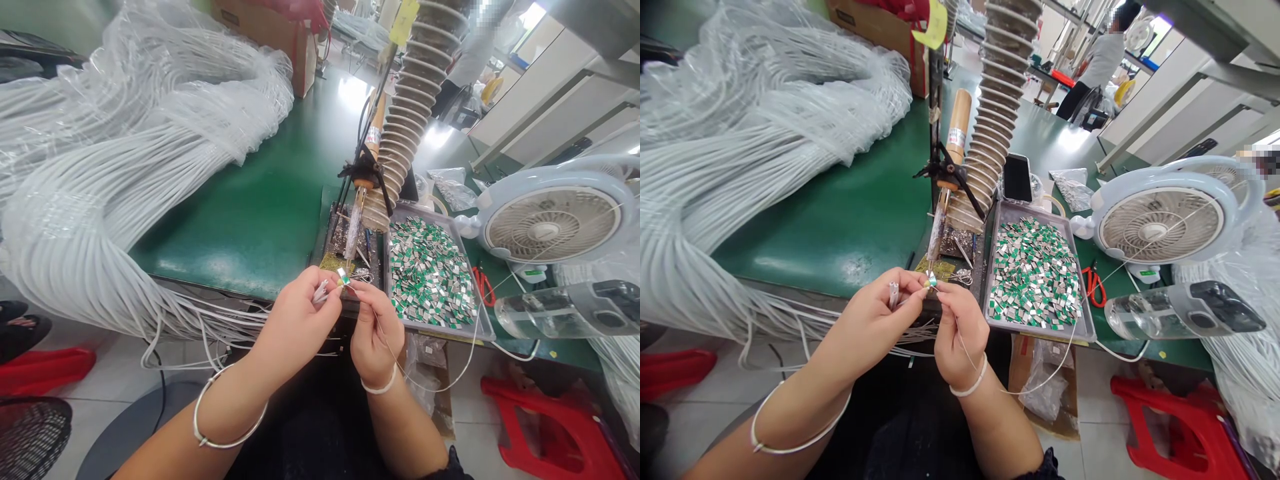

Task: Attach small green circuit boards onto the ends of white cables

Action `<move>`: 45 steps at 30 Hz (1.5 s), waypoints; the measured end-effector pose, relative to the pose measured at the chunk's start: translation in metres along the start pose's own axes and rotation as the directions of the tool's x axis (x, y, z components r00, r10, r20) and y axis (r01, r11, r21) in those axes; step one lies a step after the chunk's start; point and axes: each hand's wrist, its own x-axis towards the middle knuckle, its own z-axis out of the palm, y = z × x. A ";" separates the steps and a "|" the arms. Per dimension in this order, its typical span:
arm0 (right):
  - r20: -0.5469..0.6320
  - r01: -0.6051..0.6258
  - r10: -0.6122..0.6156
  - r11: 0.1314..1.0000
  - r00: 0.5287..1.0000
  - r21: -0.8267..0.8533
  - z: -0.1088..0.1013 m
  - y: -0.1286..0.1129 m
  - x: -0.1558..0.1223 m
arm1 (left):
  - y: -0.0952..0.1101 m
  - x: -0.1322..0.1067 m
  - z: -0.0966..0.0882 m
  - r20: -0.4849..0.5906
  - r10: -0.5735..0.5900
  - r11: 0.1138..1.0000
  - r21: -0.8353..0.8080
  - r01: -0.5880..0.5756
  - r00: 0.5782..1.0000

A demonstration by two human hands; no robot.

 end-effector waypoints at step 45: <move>0.003 0.052 -0.052 0.998 0.999 -0.043 0.003 -0.007 0.014 | 0.007 0.000 -0.004 -0.046 0.031 0.997 -0.063 -0.034 0.998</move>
